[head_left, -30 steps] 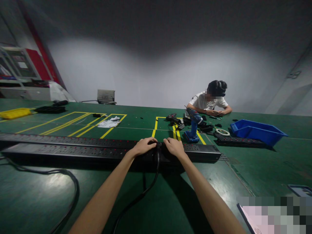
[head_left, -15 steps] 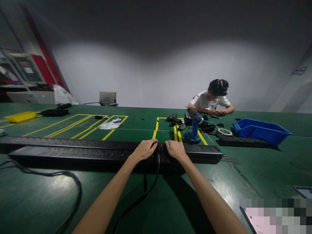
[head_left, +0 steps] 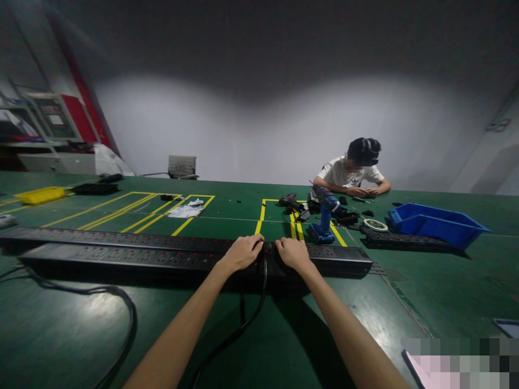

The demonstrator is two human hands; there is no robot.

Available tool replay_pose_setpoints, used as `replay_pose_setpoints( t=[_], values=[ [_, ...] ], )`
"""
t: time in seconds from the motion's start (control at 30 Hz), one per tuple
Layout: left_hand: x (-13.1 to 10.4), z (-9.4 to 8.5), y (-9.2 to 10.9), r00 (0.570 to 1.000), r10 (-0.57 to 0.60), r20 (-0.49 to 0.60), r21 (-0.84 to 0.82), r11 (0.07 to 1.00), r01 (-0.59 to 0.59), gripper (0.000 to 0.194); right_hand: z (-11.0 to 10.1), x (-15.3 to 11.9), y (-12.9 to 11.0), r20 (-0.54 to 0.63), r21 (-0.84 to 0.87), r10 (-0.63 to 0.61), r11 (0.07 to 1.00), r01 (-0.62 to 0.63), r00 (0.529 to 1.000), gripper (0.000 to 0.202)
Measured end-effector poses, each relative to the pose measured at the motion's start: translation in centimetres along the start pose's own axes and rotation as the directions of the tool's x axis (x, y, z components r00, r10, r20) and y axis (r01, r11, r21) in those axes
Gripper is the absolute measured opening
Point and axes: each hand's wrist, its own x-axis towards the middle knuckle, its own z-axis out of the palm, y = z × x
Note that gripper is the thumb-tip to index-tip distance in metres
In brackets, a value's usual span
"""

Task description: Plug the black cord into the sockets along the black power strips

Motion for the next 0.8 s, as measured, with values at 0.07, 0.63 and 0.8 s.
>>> replay_pose_setpoints(
  t=[0.07, 0.63, 0.8],
  values=[
    [0.04, 0.08, -0.07, 1.000, 0.003, 0.001, 0.008, 1.000, -0.003, 0.033, -0.01, -0.06, -0.02, -0.006, -0.002, 0.001, 1.000, -0.001, 1.000, 0.050],
    [0.08, 0.09, -0.15, 1.000, -0.001, 0.019, 0.079, 0.997, 0.000, 0.032, 0.70, 0.14, 0.30, -0.001, -0.015, -0.018, 1.000, 0.018, 1.000, 0.051],
    [0.11, 0.24, -0.23, 1.000, 0.017, 0.020, 0.095, 0.995, -0.019, 0.032, 0.71, 0.17, 0.37, -0.026, -0.012, -0.026, 1.000, 0.026, 0.999, 0.050]
  ],
)
